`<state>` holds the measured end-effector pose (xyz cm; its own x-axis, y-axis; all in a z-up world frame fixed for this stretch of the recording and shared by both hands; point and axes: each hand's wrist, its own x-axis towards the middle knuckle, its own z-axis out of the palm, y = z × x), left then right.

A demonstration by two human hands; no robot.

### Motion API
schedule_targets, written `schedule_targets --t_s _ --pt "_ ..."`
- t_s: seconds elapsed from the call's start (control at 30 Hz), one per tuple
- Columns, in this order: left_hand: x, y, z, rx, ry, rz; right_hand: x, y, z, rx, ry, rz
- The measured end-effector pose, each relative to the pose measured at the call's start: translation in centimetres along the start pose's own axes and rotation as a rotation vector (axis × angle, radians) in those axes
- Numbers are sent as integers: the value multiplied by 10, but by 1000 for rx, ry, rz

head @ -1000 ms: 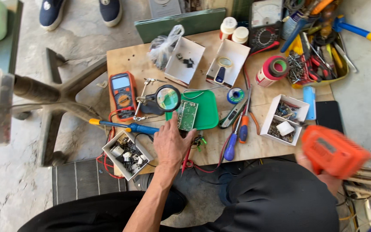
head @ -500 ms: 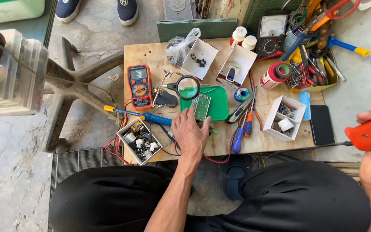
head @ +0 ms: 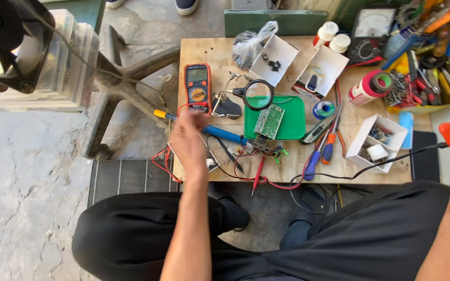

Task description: The person sits cross-legged on the floor and uses a multimeter to test a green circuit board. They then use an orange heat gun to apply heat to the board while holding it steady. Finally, they use the multimeter again to test the board.

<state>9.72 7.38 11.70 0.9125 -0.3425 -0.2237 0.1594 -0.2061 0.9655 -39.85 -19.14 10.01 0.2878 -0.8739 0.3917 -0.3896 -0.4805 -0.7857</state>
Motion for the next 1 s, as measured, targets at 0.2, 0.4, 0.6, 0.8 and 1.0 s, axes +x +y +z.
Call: schedule_targets --t_s 0.2,0.4,0.6,0.8,1.0 --pt "-11 29 -30 44 65 -45 30 -49 40 79 109 125" --pt "-85 -11 61 422 -366 179 31 -136 44 188 404 226" --pt "-103 -93 222 610 -820 802 29 -149 36 228 571 291" --pt "-62 -156 346 1038 -749 869 30 -138 28 210 529 374" --pt "-43 -166 360 1175 -766 826 38 -131 29 181 436 364"
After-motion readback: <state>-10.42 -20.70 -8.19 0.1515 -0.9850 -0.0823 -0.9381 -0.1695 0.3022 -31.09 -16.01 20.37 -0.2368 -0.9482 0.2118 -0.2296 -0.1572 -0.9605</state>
